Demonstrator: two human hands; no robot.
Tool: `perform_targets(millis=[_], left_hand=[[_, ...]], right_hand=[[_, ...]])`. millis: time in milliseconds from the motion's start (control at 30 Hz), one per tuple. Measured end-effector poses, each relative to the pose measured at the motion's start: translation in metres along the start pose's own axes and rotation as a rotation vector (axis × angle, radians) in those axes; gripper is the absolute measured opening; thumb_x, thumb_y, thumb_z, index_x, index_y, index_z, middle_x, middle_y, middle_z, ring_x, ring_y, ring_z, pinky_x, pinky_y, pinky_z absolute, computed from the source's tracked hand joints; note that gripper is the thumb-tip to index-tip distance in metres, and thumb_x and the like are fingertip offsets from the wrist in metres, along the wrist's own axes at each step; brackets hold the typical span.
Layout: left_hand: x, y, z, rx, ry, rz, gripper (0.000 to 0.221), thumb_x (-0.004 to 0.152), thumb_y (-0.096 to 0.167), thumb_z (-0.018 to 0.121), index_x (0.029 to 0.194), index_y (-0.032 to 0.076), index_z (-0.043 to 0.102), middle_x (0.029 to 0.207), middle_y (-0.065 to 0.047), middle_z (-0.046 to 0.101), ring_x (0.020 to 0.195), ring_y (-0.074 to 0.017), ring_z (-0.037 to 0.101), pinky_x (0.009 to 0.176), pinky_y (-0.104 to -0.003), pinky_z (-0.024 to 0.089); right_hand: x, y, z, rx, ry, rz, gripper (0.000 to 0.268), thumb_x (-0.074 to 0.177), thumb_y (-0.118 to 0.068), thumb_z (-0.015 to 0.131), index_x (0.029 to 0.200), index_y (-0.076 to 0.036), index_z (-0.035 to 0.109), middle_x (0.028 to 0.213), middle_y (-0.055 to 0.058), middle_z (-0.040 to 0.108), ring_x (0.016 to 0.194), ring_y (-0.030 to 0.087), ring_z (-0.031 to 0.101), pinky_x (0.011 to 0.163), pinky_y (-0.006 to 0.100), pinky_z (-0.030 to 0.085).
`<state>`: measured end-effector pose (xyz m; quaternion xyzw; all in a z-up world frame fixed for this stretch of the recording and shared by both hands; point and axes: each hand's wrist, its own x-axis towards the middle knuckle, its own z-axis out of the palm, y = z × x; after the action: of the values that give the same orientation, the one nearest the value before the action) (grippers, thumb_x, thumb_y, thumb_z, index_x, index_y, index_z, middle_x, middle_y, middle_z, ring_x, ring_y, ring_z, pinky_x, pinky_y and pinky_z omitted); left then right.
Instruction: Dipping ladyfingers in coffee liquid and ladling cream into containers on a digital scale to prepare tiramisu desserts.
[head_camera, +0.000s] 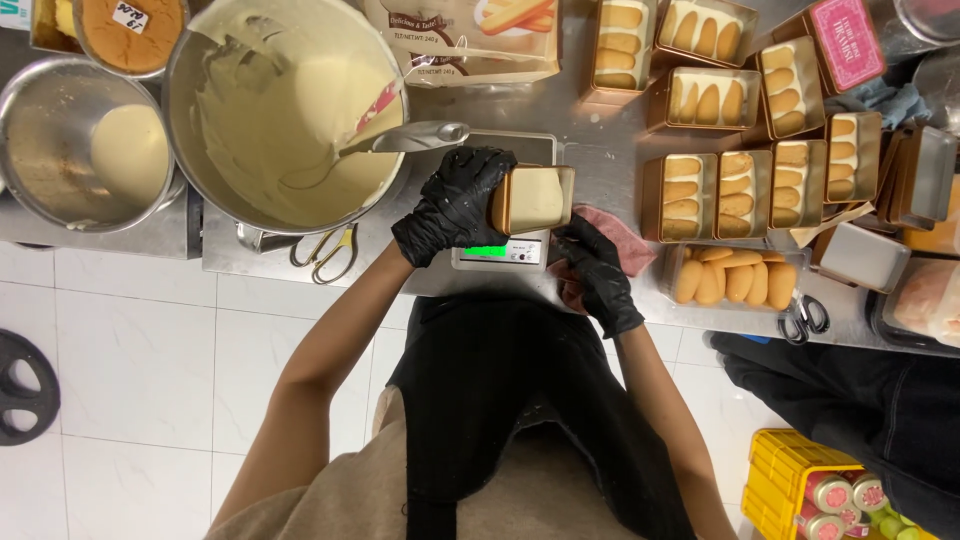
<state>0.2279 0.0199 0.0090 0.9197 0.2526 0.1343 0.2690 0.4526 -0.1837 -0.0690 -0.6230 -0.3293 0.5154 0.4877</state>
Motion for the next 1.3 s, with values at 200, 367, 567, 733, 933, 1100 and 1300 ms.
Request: perform_targets(millis=[200,367,567,733,933,1100,1300], left_hand=[[-0.012,-0.006,0.013,-0.149,0.051,-0.061,0.114,0.052,0.048,0.099,0.145,0.006,0.047,0.136,-0.018,0.055,0.129,-0.0384,0.051,0.112,-0.052,0.038],[-0.025,0.016,0.032,-0.643,0.154,-0.067,0.106,0.060,0.034,0.103,0.144,0.007,0.045,0.137,-0.013,0.055,0.132,-0.0272,0.056,0.114,-0.040,0.047],[-0.021,0.029,0.078,-0.905,0.206,-0.087,0.108,0.064,0.031,0.101,0.149,0.008,0.040,0.143,-0.010,0.056,0.136,-0.0233,0.055,0.117,-0.040,0.046],[-0.012,0.049,0.072,-0.975,0.214,-0.028,0.111,0.066,0.029,0.102,0.154,0.009,0.037,0.151,-0.009,0.051,0.142,-0.0223,0.052,0.121,-0.040,0.045],[0.001,0.069,0.055,-1.059,0.196,0.026,0.114,0.067,0.028,0.102,0.157,0.009,0.033,0.159,-0.009,0.045,0.148,-0.0227,0.047,0.126,-0.041,0.042],[0.003,0.078,0.049,-1.071,0.196,0.061,0.113,0.068,0.027,0.102,0.157,0.010,0.035,0.161,-0.009,0.045,0.150,-0.0228,0.046,0.129,-0.042,0.041],[-0.003,0.085,0.043,-0.988,0.206,0.042,0.112,0.066,0.031,0.102,0.155,0.010,0.037,0.154,-0.009,0.051,0.146,-0.0229,0.049,0.125,-0.041,0.042]], right_hand=[[0.004,-0.030,0.005,0.379,0.023,0.206,0.063,0.096,-0.002,0.068,0.157,-0.004,0.051,0.123,0.007,0.063,0.105,0.015,0.061,0.087,0.029,0.053],[-0.008,-0.119,0.001,0.001,-0.136,-0.027,0.127,0.066,-0.004,0.090,0.165,-0.018,0.013,0.145,0.002,0.050,0.121,0.015,0.053,0.101,0.030,0.050],[-0.016,-0.148,-0.025,-0.182,-0.149,-0.166,0.120,0.065,-0.007,0.093,0.166,-0.012,0.028,0.161,0.004,0.044,0.144,0.018,0.046,0.121,0.036,0.041],[-0.026,-0.181,-0.033,-0.433,-0.137,-0.198,0.116,0.064,-0.011,0.094,0.162,-0.011,0.032,0.157,0.006,0.045,0.139,0.020,0.049,0.113,0.037,0.048],[-0.039,-0.208,-0.037,-0.580,-0.086,-0.217,0.115,0.061,-0.013,0.095,0.159,-0.011,0.033,0.149,0.007,0.045,0.128,0.019,0.055,0.105,0.036,0.052],[-0.048,-0.213,-0.041,-0.491,-0.099,-0.224,0.111,0.066,-0.009,0.093,0.161,-0.012,0.035,0.146,0.004,0.051,0.132,0.018,0.055,0.112,0.037,0.051],[-0.052,-0.205,-0.044,-0.471,-0.073,-0.197,0.117,0.060,-0.004,0.091,0.161,-0.012,0.033,0.145,0.002,0.052,0.131,0.016,0.053,0.113,0.036,0.048]])
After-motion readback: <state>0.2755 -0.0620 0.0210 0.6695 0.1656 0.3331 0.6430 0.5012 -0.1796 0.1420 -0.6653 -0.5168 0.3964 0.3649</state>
